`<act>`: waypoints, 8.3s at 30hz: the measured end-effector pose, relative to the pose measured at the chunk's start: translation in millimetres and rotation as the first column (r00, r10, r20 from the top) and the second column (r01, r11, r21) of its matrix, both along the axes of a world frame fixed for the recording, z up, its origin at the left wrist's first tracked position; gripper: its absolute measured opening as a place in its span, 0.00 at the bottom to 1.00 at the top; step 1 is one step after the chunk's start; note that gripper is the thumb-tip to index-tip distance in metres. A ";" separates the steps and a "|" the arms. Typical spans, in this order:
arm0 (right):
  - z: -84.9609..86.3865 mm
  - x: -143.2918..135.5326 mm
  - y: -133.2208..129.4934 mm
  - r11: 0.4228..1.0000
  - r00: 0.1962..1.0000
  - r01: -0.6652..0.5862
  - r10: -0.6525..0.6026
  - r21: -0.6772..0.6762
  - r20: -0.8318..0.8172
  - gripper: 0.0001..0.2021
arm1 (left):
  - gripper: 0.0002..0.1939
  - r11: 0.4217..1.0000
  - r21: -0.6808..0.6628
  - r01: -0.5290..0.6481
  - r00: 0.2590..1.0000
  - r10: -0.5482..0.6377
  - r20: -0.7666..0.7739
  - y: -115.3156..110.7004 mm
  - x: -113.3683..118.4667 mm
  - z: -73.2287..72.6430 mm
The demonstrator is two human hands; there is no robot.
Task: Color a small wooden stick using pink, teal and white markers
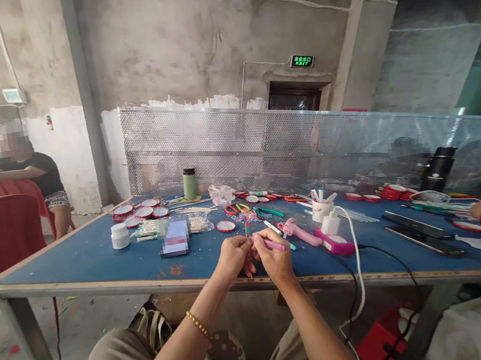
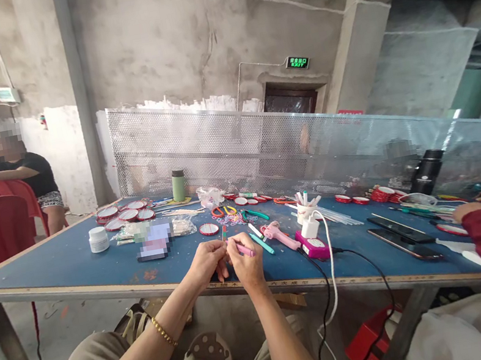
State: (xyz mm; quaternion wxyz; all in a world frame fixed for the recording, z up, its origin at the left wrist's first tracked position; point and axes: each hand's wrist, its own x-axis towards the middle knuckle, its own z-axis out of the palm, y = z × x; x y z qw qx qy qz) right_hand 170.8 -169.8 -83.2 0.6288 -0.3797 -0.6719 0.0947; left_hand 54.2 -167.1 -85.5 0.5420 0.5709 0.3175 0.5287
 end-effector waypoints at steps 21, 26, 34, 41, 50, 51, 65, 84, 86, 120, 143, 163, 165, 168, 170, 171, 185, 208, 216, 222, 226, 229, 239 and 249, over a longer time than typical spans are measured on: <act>2.6 -1.4 -3.4 1.000 0.998 -0.027 0.026 -0.017 -0.050 0.11 | 0.18 1.000 -0.005 0.025 0.999 -0.025 0.029 -1.3 0.1 0.9; 0.5 -0.1 -2.1 1.000 0.999 -0.025 0.025 -0.012 -0.022 0.12 | 0.18 1.000 0.006 0.016 1.000 -0.016 0.015 0.0 0.4 0.2; -0.7 0.1 -0.2 0.999 0.999 -0.035 0.034 -0.016 -0.031 0.11 | 0.17 1.000 0.016 0.015 1.000 -0.015 0.000 -0.9 0.7 0.5; -0.4 0.7 -0.1 1.000 1.000 -0.030 0.030 -0.002 -0.006 0.11 | 0.15 1.000 0.012 0.010 1.000 -0.010 0.000 -0.8 0.8 0.2; -2.0 1.4 2.0 1.000 1.000 -0.020 0.020 -0.008 0.004 0.12 | 0.16 1.000 0.013 0.007 1.000 -0.007 0.001 -0.1 0.7 -0.1; -2.0 1.5 2.0 1.000 1.000 -0.018 0.018 -0.008 0.004 0.11 | 0.15 1.000 0.011 0.008 1.000 -0.008 -0.001 0.0 0.6 -0.2; -1.3 -0.1 0.3 1.000 0.999 -0.017 0.017 0.003 -0.037 0.11 | 0.17 1.000 0.004 0.016 1.000 -0.016 0.002 -0.4 0.7 -0.7; -1.1 0.4 0.1 1.000 1.000 0.008 -0.008 -0.010 0.005 0.12 | 0.17 1.000 0.000 0.008 1.000 -0.008 -0.003 -0.5 1.0 -0.6; -1.4 1.0 0.2 1.000 1.000 0.012 -0.012 -0.009 0.022 0.12 | 0.16 1.000 0.000 0.008 1.000 -0.008 -0.001 -0.9 1.1 -0.3; -1.1 0.2 -1.0 1.000 1.000 0.015 -0.015 0.000 0.007 0.12 | 0.17 1.000 0.012 0.002 1.000 -0.002 -0.004 -2.9 1.2 1.0; -0.2 0.3 -0.9 1.000 0.999 0.015 -0.015 -0.009 -0.035 0.12 | 0.17 1.000 -0.004 0.020 1.000 -0.020 0.009 -2.3 1.5 1.4; -2.1 1.7 2.3 0.998 0.997 0.045 -0.047 0.042 0.054 0.12 | 0.17 1.000 -0.009 -0.006 1.000 0.006 -0.010 -2.0 2.0 1.9; -0.9 1.2 0.4 0.999 0.999 0.034 -0.035 0.024 0.027 0.12 | 0.17 1.000 -0.009 0.002 1.000 -0.002 -0.008 -1.5 2.1 1.6; 1.3 -0.1 -2.6 1.000 0.999 0.021 -0.021 -0.011 -0.032 0.12 | 0.16 1.000 -0.006 0.013 1.000 -0.013 0.005 -0.7 2.0 0.6; 2.3 -0.7 -3.7 1.000 0.999 0.019 -0.020 -0.019 -0.046 0.12 | 0.15 1.000 -0.008 0.011 1.000 -0.011 0.010 -0.5 1.8 0.1; 2.7 -0.8 -4.0 1.000 0.999 0.020 -0.020 -0.018 -0.047 0.12 | 0.14 1.000 -0.010 0.008 1.000 -0.008 0.009 -0.6 1.7 -0.1; 0.3 0.3 -0.8 1.000 0.999 0.027 -0.027 0.016 0.031 0.12 | 0.15 1.000 -0.013 -0.009 1.000 0.009 0.006 -3.4 1.8 2.1; -0.9 0.0 -0.8 0.999 0.999 0.028 -0.028 -0.021 -0.035 0.12 | 0.15 1.000 -0.003 -0.012 1.000 0.012 -0.005 -2.4 1.8 0.8; -1.4 0.0 -0.1 1.000 1.000 0.025 -0.025 0.003 0.001 0.12 | 0.16 1.000 -0.001 -0.011 1.000 0.011 -0.002 -1.0 1.8 -1.1; -1.8 1.3 1.8 0.999 0.999 0.032 -0.033 0.010 0.029 0.12 | 0.17 1.000 -0.008 -0.015 1.000 0.014 -0.013 -1.7 1.8 0.0; -2.2 1.6 2.2 0.999 0.999 0.041 -0.041 0.017 0.032 0.11 | 0.16 1.000 -0.005 -0.011 1.000 0.011 -0.018 -2.3 1.5 0.8; -2.7 2.0 2.5 0.999 0.999 0.041 -0.041 0.018 0.028 0.11 | 0.17 1.000 -0.002 -0.013 1.000 0.013 -0.021 -2.9 1.3 1.1; -0.2 -0.1 -0.9 1.000 0.998 0.009 -0.010 -0.014 -0.066 0.13 | 0.16 1.000 -0.016 -0.008 1.000 0.008 0.003 -2.1 0.9 1.6; -2.1 0.5 1.4 1.000 1.000 0.006 -0.006 -0.001 0.003 0.12 | 0.17 1.000 -0.013 -0.022 1.000 0.022 -0.005 -4.1 1.5 2.5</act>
